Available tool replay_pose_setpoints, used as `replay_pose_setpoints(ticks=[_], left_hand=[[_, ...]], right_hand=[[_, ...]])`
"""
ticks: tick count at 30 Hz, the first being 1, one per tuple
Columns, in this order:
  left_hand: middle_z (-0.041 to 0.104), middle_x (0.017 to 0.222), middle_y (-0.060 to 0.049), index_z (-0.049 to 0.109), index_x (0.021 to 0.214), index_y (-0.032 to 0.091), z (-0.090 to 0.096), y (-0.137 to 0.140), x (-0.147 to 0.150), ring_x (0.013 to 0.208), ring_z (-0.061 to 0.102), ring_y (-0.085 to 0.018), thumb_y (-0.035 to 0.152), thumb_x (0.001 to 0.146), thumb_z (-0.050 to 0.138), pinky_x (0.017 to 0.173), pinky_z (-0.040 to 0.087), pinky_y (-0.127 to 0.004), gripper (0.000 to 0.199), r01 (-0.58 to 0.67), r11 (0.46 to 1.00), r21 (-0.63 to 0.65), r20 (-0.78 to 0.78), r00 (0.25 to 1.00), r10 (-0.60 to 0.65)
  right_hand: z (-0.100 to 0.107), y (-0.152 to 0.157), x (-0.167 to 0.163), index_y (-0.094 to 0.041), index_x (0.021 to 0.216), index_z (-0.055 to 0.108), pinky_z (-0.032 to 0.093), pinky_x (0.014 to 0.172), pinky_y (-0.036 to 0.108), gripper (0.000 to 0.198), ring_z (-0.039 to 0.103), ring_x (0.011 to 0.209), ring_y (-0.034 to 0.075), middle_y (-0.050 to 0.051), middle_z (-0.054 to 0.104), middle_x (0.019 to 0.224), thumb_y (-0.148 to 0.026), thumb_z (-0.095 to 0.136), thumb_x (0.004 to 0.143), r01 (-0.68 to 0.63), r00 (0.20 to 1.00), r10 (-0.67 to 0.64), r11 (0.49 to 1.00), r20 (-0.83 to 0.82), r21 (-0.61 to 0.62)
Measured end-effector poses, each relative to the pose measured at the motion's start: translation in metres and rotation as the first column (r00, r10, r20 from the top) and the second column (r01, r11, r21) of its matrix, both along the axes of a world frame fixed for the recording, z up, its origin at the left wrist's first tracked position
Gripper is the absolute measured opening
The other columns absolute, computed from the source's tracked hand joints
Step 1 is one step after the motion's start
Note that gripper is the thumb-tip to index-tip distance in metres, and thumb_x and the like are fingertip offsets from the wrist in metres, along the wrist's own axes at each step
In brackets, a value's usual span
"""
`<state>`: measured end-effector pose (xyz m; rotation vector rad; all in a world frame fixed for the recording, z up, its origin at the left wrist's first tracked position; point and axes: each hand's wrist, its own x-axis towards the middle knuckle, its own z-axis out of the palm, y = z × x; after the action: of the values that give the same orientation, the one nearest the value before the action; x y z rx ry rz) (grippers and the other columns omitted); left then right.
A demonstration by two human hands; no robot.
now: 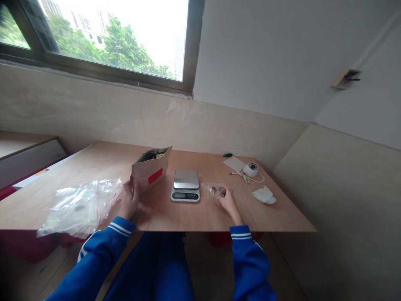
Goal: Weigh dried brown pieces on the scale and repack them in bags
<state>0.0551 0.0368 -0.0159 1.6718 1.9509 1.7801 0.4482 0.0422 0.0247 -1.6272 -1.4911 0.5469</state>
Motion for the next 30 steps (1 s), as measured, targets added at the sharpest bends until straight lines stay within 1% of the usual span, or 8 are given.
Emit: replay_pose_setpoints(ticks=[7,12,15,19,22,24,27,30], left_hand=[[0.060,0.112,-0.017,0.046,0.126,0.014,0.001,0.000,0.000,0.107,0.057,-0.031,0.042,0.091,0.037,0.090,0.046,-0.050,0.046,0.005,1.000,0.010,-0.025,1.000,-0.004],[0.058,0.116,-0.018,0.044,0.130,0.014,0.002,-0.002,0.001,0.110,0.056,-0.032,0.041,0.092,0.037,0.092,0.045,-0.051,0.047,0.015,1.000,-0.010,-0.023,1.000,-0.015],[0.058,0.118,-0.018,0.044,0.129,0.015,0.003,-0.003,0.002,0.110,0.056,-0.032,0.040,0.092,0.037,0.092,0.045,-0.051,0.046,0.017,1.000,-0.012,-0.020,1.000,-0.017],[0.059,0.120,-0.016,0.042,0.131,0.016,0.004,-0.004,0.001,0.114,0.055,-0.030,0.039,0.093,0.037,0.094,0.044,-0.050,0.044,0.033,0.999,-0.007,-0.015,0.999,-0.034],[0.059,0.121,-0.015,0.042,0.131,0.018,0.003,-0.003,0.000,0.116,0.055,-0.029,0.037,0.093,0.038,0.096,0.044,-0.048,0.043,0.042,0.999,-0.004,-0.015,0.999,-0.042],[0.059,0.122,-0.015,0.042,0.131,0.018,0.002,-0.003,-0.001,0.117,0.055,-0.028,0.037,0.093,0.038,0.097,0.044,-0.048,0.042,0.051,0.999,-0.008,-0.010,0.999,-0.051],[0.059,0.122,-0.015,0.041,0.131,0.019,0.001,-0.002,-0.001,0.117,0.055,-0.028,0.037,0.093,0.038,0.097,0.044,-0.048,0.042,0.068,0.998,-0.012,0.011,0.998,-0.068],[0.058,0.124,-0.015,0.041,0.130,0.019,0.002,-0.003,0.000,0.118,0.054,-0.028,0.037,0.093,0.038,0.098,0.043,-0.048,0.042,0.064,0.998,-0.017,0.021,0.998,-0.064]], right_hand=[[0.010,-0.010,0.003,-0.019,0.079,0.056,0.050,0.070,0.035,0.020,0.066,0.079,0.027,0.011,0.069,0.080,-0.022,0.068,0.064,0.105,0.952,-0.108,0.994,0.286,0.025],[0.026,-0.008,-0.002,-0.019,0.071,0.061,0.050,0.066,0.033,0.012,0.066,0.071,0.025,0.007,0.070,0.070,-0.029,0.066,0.066,-0.066,0.984,0.078,0.995,0.160,-0.078],[0.032,-0.004,-0.003,-0.017,0.077,0.065,0.049,0.066,0.033,0.016,0.067,0.070,0.024,0.006,0.071,0.070,-0.032,0.065,0.068,-0.110,0.991,0.114,0.992,0.071,-0.056],[0.040,-0.002,0.004,-0.019,0.057,0.060,0.047,0.062,0.031,0.011,0.064,0.062,0.022,0.005,0.068,0.061,-0.020,0.061,0.068,-0.115,0.942,0.162,0.979,0.293,-0.169],[0.050,0.001,0.005,-0.019,0.060,0.060,0.046,0.067,0.031,0.010,0.065,0.071,0.023,0.008,0.070,0.072,-0.017,0.058,0.070,-0.055,0.901,0.068,0.998,0.429,-0.043],[0.056,0.003,0.003,-0.019,0.067,0.062,0.047,0.071,0.031,0.008,0.066,0.079,0.023,0.010,0.072,0.083,-0.020,0.058,0.073,-0.049,0.910,0.034,0.998,0.414,0.025],[0.062,0.007,-0.002,-0.019,0.064,0.061,0.047,0.071,0.031,0.012,0.066,0.075,0.023,0.009,0.071,0.076,-0.023,0.058,0.075,-0.087,0.906,0.084,0.996,0.414,-0.012],[0.063,0.010,-0.005,-0.017,0.077,0.066,0.047,0.072,0.033,0.016,0.065,0.076,0.024,0.010,0.071,0.080,-0.029,0.055,0.079,-0.006,0.920,-0.054,0.988,0.388,0.152]])
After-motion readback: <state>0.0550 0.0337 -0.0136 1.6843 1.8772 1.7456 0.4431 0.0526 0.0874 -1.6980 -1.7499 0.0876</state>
